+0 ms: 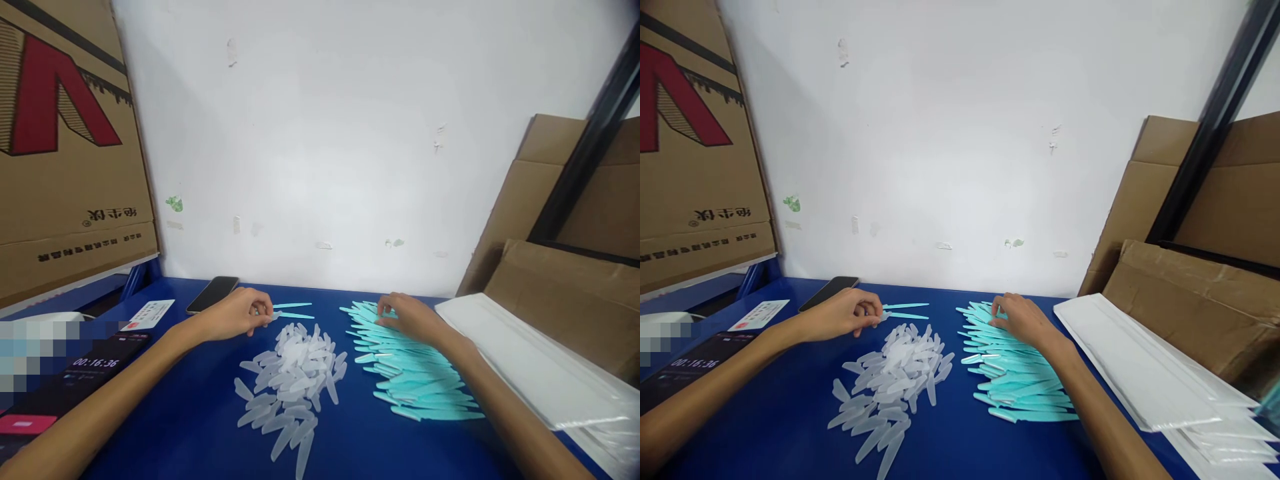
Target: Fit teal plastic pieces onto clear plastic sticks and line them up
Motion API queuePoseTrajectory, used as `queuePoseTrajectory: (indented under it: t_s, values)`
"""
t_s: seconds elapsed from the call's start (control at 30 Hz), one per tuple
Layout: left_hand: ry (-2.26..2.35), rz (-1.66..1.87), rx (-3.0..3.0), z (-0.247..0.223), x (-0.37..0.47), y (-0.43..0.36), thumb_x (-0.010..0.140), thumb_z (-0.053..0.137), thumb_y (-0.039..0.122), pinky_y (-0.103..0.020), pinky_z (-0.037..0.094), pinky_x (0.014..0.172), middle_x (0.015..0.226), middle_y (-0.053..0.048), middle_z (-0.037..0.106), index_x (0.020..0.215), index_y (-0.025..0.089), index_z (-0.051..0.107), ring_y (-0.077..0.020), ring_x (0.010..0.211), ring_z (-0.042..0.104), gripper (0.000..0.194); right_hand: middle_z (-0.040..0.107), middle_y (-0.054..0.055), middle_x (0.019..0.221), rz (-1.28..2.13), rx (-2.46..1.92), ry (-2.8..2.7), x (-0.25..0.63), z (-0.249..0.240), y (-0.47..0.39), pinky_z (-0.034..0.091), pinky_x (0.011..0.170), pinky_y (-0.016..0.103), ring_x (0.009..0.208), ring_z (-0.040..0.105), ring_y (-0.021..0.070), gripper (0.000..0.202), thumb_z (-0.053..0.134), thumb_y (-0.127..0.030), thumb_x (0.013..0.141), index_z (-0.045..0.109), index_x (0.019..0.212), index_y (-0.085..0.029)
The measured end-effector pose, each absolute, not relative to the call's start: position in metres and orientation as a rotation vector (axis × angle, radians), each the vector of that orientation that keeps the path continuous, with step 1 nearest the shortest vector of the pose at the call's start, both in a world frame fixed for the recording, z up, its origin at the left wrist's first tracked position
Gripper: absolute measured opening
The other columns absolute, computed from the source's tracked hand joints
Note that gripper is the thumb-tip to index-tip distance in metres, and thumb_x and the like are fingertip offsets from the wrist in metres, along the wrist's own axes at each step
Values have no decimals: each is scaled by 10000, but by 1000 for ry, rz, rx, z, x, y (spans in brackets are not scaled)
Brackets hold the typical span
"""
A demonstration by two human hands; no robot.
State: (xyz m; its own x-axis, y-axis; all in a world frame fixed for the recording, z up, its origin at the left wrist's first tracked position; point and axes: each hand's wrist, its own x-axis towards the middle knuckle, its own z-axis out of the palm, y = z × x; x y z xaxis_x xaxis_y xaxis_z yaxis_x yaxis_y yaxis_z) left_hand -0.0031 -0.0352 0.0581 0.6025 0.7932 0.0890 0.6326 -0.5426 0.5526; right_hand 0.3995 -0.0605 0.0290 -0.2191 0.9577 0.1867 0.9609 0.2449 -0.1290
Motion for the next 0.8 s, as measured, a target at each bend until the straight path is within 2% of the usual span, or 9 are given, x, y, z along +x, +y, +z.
queuePoseTrajectory:
  t_s: [0.1,0.2,0.37,0.47,0.6,0.8]
  values:
    - [1173,549,2376,57,3,-40,922,536,469,-238,470,544,799,-24,726,1043,199,673,-143,557,647,326,674,64,1008,-69,-1847,-2297,397,31,-63,431,740,292,931,621,230,179,635,-386,868,685,959,-241]
    - [1145,644,2433,51,8,-42,963,477,458,-248,477,586,903,-39,731,1122,225,678,-141,612,643,346,672,65,1026,-80,-1850,-2305,394,31,-64,434,763,285,947,621,224,147,627,-361,879,692,921,-236]
    - [1069,753,2550,41,13,-41,977,460,453,-265,487,661,1022,-64,711,1130,240,708,-166,753,644,361,682,76,1004,-155,-1876,-2314,389,31,-64,431,749,294,966,622,241,118,643,-319,870,709,904,-227]
    - [1076,745,2562,41,15,-42,971,484,457,-266,479,666,1024,-69,706,1153,243,711,-179,792,638,361,691,85,990,-209,-1886,-2331,386,33,-66,431,731,306,973,625,258,114,644,-297,872,715,917,-220]
    - [1090,757,2587,43,17,-45,981,479,447,-266,466,678,1029,-71,704,1167,252,712,-192,838,634,356,713,85,937,-260,-1893,-2367,379,37,-69,428,693,306,888,649,249,90,642,-230,868,730,873,-213]
    - [1093,798,2644,42,19,-46,994,445,461,-273,444,676,970,-67,702,1066,235,748,-188,815,624,384,719,101,905,-376,-1867,-2404,373,38,-71,417,698,306,860,650,243,149,589,-181,892,720,821,-193]
